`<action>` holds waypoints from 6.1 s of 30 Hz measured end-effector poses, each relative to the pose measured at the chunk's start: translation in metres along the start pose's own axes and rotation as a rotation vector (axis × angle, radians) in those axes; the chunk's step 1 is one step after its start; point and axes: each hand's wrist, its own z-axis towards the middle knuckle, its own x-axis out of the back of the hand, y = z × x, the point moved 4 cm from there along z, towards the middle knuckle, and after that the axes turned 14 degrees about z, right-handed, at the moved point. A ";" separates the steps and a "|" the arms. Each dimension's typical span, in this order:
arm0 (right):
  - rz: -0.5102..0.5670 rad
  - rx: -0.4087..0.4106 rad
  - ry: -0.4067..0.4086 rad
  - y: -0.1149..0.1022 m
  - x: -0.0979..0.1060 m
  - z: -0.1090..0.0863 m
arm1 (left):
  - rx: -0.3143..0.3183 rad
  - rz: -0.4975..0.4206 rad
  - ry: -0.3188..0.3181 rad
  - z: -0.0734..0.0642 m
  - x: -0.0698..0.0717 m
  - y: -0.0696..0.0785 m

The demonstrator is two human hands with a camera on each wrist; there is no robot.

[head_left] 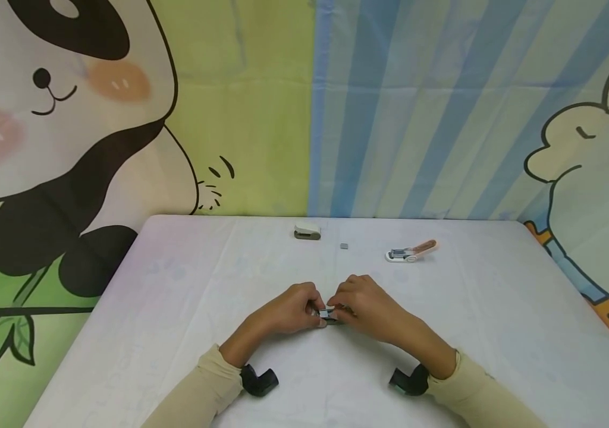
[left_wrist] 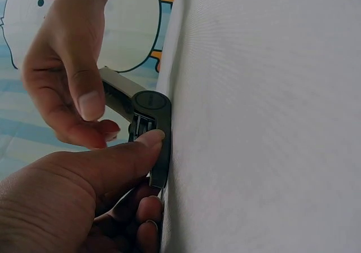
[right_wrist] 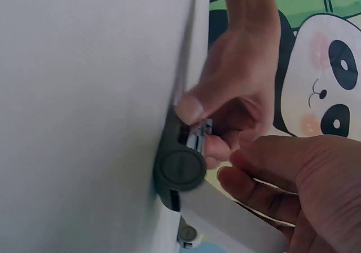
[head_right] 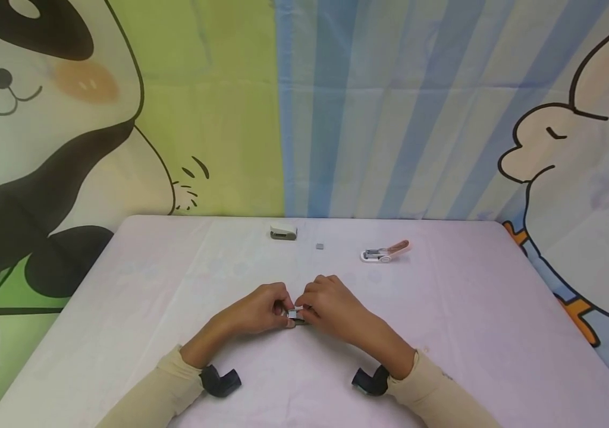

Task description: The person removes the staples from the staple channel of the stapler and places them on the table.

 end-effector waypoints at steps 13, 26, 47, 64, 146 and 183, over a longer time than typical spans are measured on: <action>-0.096 -0.057 -0.025 0.002 -0.013 0.001 | -0.002 0.010 0.003 0.001 -0.001 -0.001; -0.131 -0.077 0.020 -0.001 -0.020 0.003 | 0.008 0.011 0.006 0.000 -0.001 -0.004; -0.148 -0.089 0.166 -0.006 -0.025 0.005 | -0.013 0.005 0.026 0.000 -0.003 -0.003; -0.116 0.069 0.195 -0.005 -0.022 0.005 | -0.015 -0.003 0.037 0.000 -0.002 -0.002; 0.316 -0.228 0.438 0.065 0.026 -0.007 | -0.022 -0.001 0.029 0.001 0.000 -0.003; 0.402 -0.560 0.271 0.133 0.003 0.037 | -0.020 -0.003 0.016 0.001 -0.001 -0.005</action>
